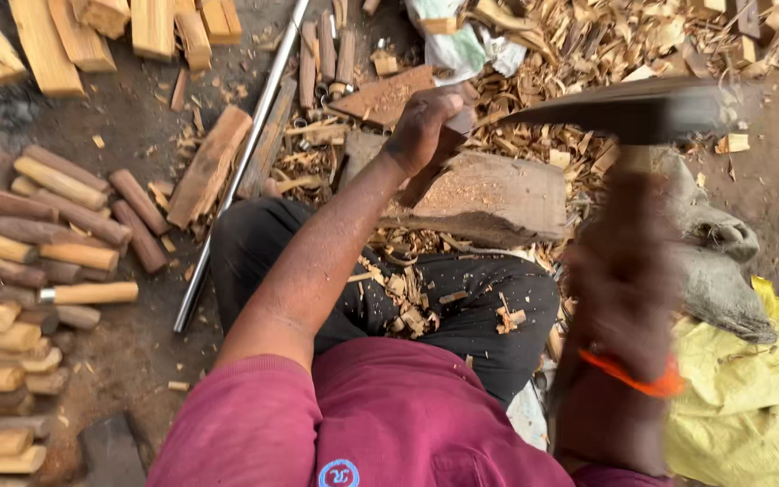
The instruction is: The person is sitting on the ground and using a hammer and chisel to carve a small wooden piece. They repeatedly strike the chisel to shape the wood, with wood shavings accumulating around the work area.
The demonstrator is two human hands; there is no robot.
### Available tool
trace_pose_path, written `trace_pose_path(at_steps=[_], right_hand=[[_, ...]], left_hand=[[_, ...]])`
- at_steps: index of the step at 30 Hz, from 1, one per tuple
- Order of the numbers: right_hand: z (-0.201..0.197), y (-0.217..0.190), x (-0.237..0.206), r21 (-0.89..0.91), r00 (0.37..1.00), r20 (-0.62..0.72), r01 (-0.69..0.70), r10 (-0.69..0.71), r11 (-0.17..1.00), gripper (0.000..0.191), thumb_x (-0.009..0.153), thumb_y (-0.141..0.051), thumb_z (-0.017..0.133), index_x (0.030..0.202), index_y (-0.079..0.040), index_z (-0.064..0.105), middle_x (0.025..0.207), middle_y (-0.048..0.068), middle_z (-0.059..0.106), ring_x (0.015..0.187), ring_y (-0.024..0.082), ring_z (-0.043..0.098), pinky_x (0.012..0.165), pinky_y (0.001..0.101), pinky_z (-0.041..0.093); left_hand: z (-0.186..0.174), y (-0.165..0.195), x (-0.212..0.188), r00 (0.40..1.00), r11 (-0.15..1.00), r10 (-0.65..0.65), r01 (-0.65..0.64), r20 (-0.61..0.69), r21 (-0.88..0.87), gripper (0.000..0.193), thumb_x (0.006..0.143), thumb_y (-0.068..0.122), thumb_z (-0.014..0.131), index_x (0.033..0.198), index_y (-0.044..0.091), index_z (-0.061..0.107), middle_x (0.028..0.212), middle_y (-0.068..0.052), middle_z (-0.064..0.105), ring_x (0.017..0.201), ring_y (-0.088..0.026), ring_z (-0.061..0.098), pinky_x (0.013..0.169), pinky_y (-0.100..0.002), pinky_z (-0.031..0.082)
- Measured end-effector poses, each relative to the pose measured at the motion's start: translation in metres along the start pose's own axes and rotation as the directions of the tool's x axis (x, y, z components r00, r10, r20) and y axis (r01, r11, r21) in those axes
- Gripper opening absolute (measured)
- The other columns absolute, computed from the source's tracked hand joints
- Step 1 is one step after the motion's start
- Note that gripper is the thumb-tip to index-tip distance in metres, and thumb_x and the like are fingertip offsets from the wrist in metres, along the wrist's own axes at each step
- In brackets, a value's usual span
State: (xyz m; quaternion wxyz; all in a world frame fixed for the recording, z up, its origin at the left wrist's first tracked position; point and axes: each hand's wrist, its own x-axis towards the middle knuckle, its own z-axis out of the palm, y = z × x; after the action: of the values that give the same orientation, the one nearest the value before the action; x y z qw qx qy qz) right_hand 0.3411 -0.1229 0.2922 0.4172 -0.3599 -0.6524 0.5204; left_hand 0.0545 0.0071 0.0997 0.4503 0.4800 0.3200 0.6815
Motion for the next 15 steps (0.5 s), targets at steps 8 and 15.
trace_pose_path(at_steps=[8, 15], right_hand=[[-0.004, -0.047, 0.006, -0.114, 0.978, -0.058, 0.190, -0.198, 0.975, 0.086, 0.091, 0.008, 0.062, 0.169, -0.010, 0.032, 0.125, 0.006, 0.067, 0.075, 0.006, 0.053, 0.062, 0.0231, 0.046], [0.050, 0.034, 0.017, -0.552, 0.919, 0.394, 0.220, 0.019, 0.804, 0.078, 0.087, 0.013, 0.060, 0.158, -0.011, 0.041, 0.138, 0.014, 0.065, 0.114, 0.022, 0.065, 0.094, 0.0364, 0.052]], left_hand=[[0.008, 0.005, -0.004, 0.997, 0.985, 0.043, -0.032, 0.063, -0.171, 0.031, 0.105, 0.029, 0.053, 0.082, 0.008, 0.055, 0.077, -0.002, 0.051, 0.071, -0.013, 0.050, 0.070, -0.034, 0.047], [-0.004, 0.029, -0.005, 0.999, 0.976, -0.046, 0.048, 0.016, -0.211, 0.035, 0.098, 0.035, 0.050, 0.105, 0.006, 0.069, 0.076, -0.006, 0.061, 0.067, -0.015, 0.057, 0.064, -0.034, 0.051]])
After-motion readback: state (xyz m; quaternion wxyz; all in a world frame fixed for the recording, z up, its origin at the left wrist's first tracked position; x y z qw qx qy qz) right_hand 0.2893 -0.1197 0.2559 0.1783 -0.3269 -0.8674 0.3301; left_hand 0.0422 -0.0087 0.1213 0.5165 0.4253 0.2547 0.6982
